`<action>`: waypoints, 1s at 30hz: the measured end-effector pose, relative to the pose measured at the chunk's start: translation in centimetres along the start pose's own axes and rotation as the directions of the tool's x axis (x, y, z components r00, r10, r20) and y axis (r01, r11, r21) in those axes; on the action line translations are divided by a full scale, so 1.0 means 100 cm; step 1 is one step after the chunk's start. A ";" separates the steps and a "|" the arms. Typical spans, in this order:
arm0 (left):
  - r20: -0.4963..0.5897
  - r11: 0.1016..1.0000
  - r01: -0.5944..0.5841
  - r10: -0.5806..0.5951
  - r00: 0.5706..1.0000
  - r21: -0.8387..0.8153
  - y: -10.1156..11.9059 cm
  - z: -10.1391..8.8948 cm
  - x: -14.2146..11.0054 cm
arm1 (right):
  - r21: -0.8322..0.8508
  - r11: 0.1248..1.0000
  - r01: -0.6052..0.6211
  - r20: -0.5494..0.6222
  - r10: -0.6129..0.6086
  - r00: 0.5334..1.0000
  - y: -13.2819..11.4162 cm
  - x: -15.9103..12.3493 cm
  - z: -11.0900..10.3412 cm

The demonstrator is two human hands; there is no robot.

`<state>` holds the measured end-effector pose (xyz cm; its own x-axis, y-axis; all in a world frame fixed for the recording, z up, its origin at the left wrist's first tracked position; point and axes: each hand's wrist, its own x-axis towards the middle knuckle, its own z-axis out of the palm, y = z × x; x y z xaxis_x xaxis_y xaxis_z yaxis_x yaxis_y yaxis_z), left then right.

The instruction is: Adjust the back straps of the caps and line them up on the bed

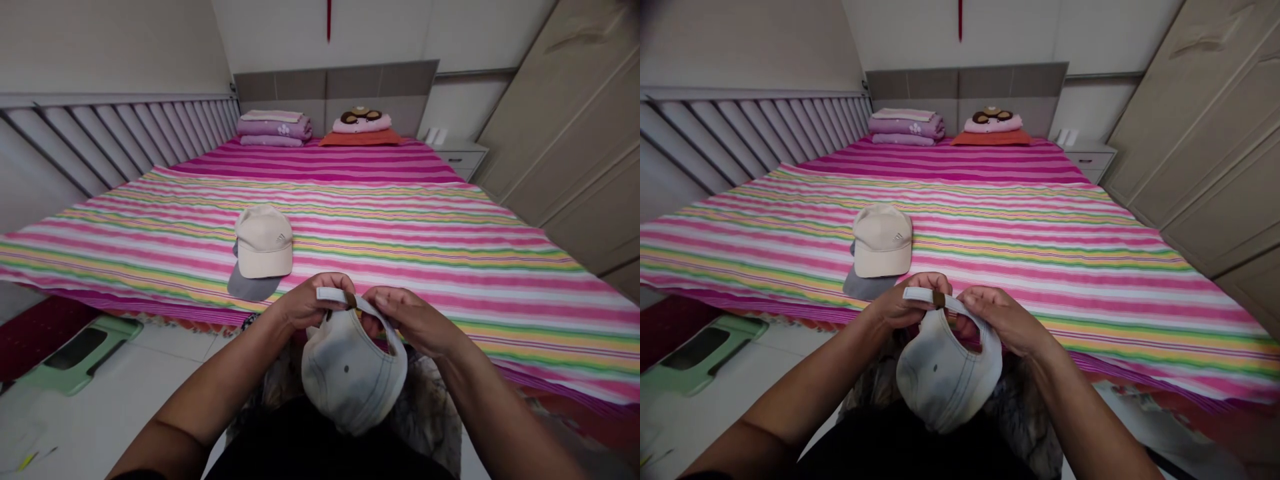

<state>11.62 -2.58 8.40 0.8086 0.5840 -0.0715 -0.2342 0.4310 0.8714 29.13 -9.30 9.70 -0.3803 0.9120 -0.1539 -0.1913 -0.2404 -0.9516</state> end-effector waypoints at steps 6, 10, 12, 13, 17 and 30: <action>-0.030 0.988 0.129 -0.127 0.991 0.078 -0.001 -0.002 0.001 | -0.081 0.995 0.058 -0.032 -0.061 0.998 0.009 0.003 -0.004; -0.035 0.975 0.178 -0.175 0.984 0.136 -0.001 -0.004 0.001 | -0.080 0.996 0.028 -0.074 -0.034 0.997 0.008 0.004 -0.002; -0.035 0.974 0.184 -0.181 0.983 0.133 -0.003 -0.005 0.002 | -0.096 0.995 0.014 -0.092 -0.023 0.996 0.007 0.004 -0.001; -0.031 0.975 0.186 -0.184 0.982 0.118 -0.004 -0.006 0.002 | -0.101 0.995 0.011 -0.091 -0.020 0.996 0.007 0.004 0.000; 0.002 0.979 0.198 -0.199 0.980 0.036 -0.010 -0.009 0.006 | -0.085 0.996 0.018 -0.076 -0.024 0.997 0.007 0.006 0.001; -0.029 0.979 0.166 -0.164 0.986 0.115 -0.010 -0.009 0.010 | -0.095 0.995 -0.003 -0.074 -0.004 0.997 0.009 0.008 -0.002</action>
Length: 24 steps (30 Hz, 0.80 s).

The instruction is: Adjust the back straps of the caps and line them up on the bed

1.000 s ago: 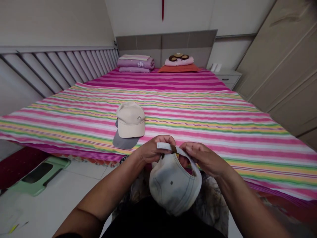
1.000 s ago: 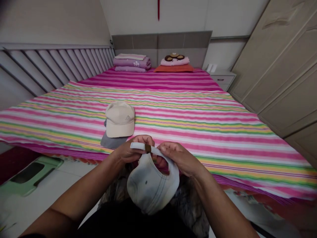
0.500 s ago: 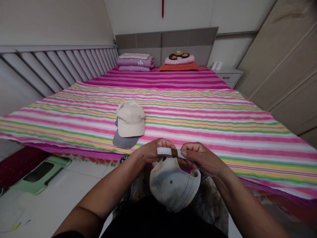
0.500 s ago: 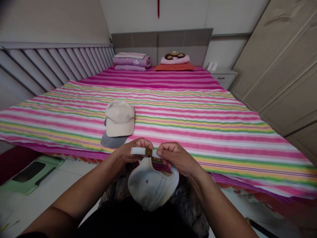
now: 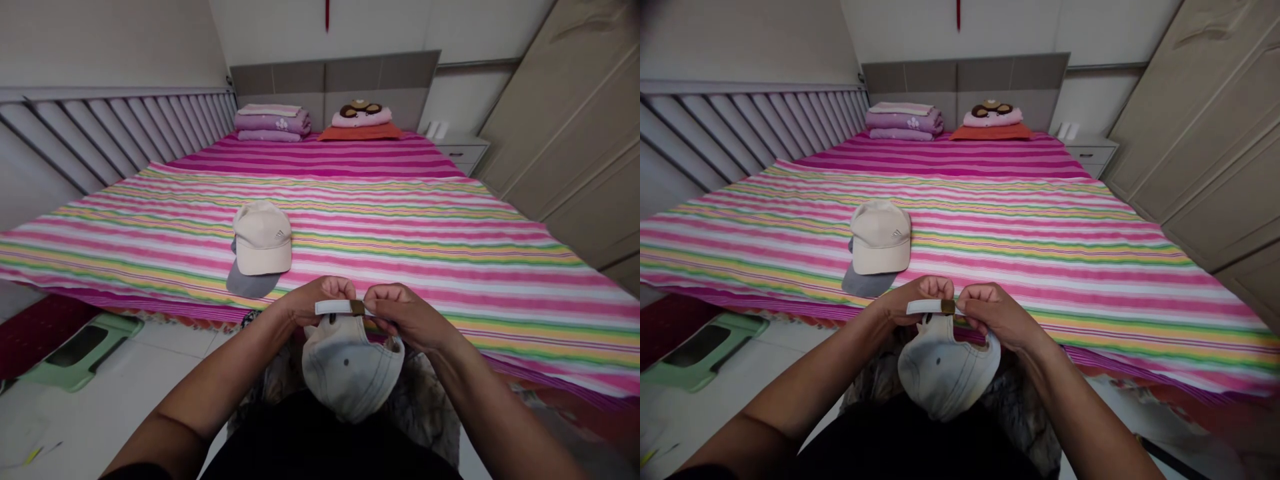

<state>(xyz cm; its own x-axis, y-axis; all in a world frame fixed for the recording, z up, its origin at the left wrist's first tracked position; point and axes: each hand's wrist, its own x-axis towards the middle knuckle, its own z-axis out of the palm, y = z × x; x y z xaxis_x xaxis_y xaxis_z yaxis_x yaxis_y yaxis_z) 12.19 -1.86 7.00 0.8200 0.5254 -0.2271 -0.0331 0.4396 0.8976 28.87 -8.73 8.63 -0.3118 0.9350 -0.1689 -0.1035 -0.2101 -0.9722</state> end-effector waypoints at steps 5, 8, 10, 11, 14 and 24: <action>0.064 0.987 -0.086 0.095 0.993 -0.132 -0.004 -0.006 0.002 | 0.082 0.997 0.010 0.012 -0.010 1.000 0.003 0.001 -0.002; 0.103 0.981 -0.043 0.064 0.993 -0.191 -0.001 -0.009 0.002 | 0.075 0.997 0.011 -0.006 -0.011 1.000 0.000 0.001 -0.002; 0.130 0.980 -0.001 0.028 0.991 -0.200 0.003 -0.008 0.002 | 0.024 1.000 0.011 -0.030 -0.010 0.999 -0.003 0.000 -0.002; 0.133 0.982 0.014 0.011 0.991 -0.189 0.005 -0.007 0.002 | -0.010 1.000 0.010 -0.040 -0.010 0.999 -0.004 -0.001 -0.002; 0.111 0.992 0.049 -0.036 0.993 -0.113 0.013 -0.002 0.002 | -0.126 0.992 0.006 -0.055 -0.013 0.998 -0.008 -0.002 -0.003; 0.068 0.996 0.048 -0.042 0.997 -0.080 0.018 0.007 0.001 | -0.040 0.999 -0.016 0.030 0.017 0.999 -0.004 -0.006 -0.015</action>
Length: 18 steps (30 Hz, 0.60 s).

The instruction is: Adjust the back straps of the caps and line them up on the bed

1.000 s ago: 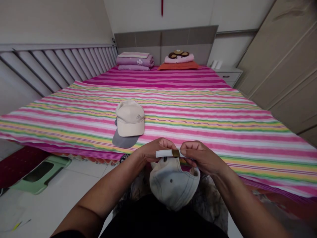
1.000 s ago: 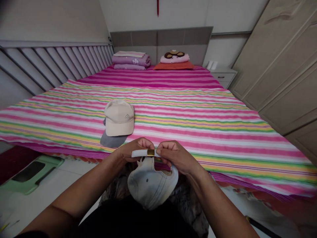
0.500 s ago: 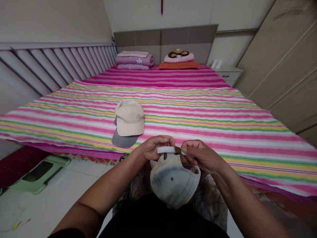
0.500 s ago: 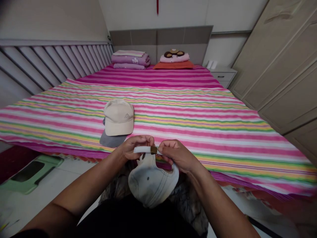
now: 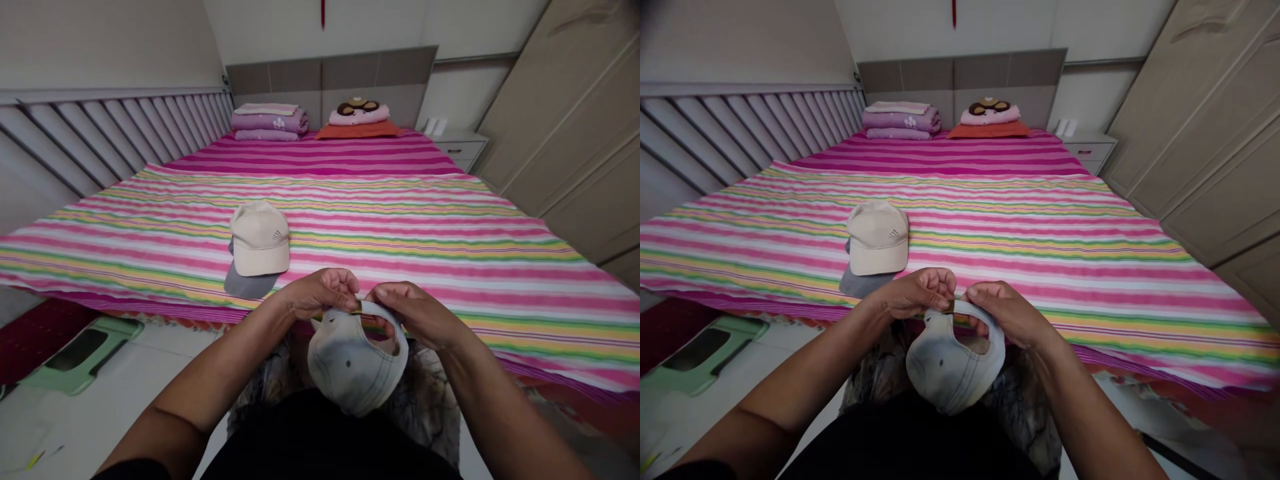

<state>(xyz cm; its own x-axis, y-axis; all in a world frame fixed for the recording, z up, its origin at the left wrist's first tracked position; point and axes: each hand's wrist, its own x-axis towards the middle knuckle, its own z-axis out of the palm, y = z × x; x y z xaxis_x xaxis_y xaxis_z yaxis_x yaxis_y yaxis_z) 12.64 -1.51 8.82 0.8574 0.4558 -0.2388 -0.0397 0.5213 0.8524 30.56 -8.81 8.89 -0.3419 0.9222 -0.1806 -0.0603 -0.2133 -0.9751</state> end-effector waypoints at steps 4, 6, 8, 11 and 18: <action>-0.030 0.993 -0.103 0.101 0.994 -0.050 0.002 -0.001 -0.003 | 0.007 1.000 -0.014 0.073 0.013 0.997 0.016 -0.001 -0.017; -0.035 0.985 -0.160 0.158 0.987 -0.063 0.006 -0.003 -0.004 | 0.024 0.999 -0.031 0.069 0.029 0.997 0.029 -0.001 -0.025; -0.035 0.980 -0.190 0.188 0.982 -0.061 0.010 -0.005 -0.005 | 0.091 0.995 -0.032 0.050 0.028 0.998 0.039 -0.002 -0.030; 0.011 0.980 -0.192 0.193 0.981 -0.052 0.019 -0.011 -0.009 | 0.261 0.964 0.054 -0.057 -0.041 0.998 0.043 -0.005 -0.030; 0.158 0.959 -0.200 0.234 0.959 -0.203 0.015 -0.007 -0.009 | 0.436 0.839 0.326 -0.358 -0.170 0.918 0.004 -0.005 -0.007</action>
<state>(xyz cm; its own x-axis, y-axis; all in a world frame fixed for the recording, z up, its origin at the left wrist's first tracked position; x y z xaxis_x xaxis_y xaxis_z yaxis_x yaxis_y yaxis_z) 11.42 -0.60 9.98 0.8944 0.4452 0.0436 -0.3137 0.5547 0.7707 31.40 -9.12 8.54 0.0321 0.9984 -0.0456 -0.5710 -0.0192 -0.8207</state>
